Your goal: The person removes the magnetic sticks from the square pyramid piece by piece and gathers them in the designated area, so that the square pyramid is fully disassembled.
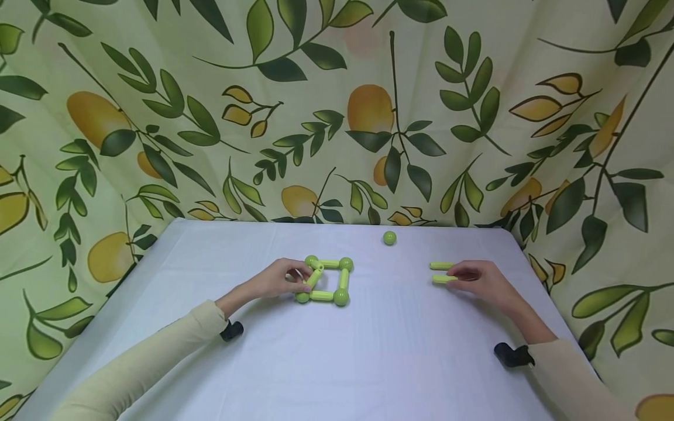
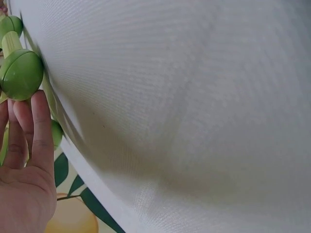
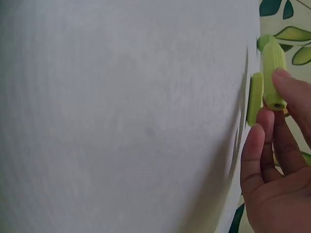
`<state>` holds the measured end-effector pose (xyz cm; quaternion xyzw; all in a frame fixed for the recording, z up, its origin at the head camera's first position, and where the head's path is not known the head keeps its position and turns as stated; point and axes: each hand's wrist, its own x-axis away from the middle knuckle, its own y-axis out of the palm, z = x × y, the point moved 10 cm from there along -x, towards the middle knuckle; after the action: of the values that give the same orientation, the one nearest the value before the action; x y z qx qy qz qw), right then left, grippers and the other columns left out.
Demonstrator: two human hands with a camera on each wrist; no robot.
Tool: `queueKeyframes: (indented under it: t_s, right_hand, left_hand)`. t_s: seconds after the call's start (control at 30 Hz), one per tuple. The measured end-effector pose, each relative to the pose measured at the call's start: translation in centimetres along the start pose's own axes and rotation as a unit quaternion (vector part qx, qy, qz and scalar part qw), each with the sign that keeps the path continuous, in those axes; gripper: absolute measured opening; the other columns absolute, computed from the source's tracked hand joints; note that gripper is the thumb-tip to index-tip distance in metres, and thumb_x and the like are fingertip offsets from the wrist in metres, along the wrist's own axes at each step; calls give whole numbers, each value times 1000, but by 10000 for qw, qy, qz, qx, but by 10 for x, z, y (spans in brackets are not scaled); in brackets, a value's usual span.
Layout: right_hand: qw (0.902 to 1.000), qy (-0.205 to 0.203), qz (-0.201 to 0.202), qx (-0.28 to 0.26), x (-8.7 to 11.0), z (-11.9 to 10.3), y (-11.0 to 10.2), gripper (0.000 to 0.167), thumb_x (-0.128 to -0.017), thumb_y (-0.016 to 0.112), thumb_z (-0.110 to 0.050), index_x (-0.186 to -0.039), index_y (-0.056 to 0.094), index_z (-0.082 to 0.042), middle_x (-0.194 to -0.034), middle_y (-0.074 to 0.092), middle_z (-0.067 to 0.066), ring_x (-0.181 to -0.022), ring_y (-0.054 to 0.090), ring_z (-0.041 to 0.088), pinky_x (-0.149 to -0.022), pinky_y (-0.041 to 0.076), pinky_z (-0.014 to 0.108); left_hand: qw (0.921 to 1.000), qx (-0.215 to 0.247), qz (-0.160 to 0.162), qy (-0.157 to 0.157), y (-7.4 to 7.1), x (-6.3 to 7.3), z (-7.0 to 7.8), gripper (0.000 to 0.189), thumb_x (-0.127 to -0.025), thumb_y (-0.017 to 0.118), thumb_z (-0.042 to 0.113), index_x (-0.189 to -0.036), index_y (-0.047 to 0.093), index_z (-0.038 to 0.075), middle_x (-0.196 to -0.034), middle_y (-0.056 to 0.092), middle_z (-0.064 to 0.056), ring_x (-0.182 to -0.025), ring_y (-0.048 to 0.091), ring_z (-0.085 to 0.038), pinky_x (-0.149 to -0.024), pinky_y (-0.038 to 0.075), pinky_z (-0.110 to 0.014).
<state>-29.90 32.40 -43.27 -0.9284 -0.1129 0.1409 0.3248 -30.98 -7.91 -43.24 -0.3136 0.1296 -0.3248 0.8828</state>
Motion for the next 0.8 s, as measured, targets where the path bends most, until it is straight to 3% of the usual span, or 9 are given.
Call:
queueKeyframes:
  t_s: [0.37,0.8]
  right_hand:
    - [9996,182,44,232,-4,16,-5,23,-84,84,-8,-105,76,-2,-107,70,16,-87,61,9,-72,52,17]
    - [9992,186,88,353,-11,9,-1,19,-84,83,-2,-101,75,1,-105,69,19,-85,62,13,-71,52,17]
  left_hand:
    - [10000,17,13,38,0,0,3,24,-89,81,11,-109,71,4,-97,66,1,-85,61,-14,-80,54,-28]
    - [10000,-39,65,60,-1,1,5,24,-88,82,13,-107,72,4,-95,66,2,-84,61,-15,-78,54,-28]
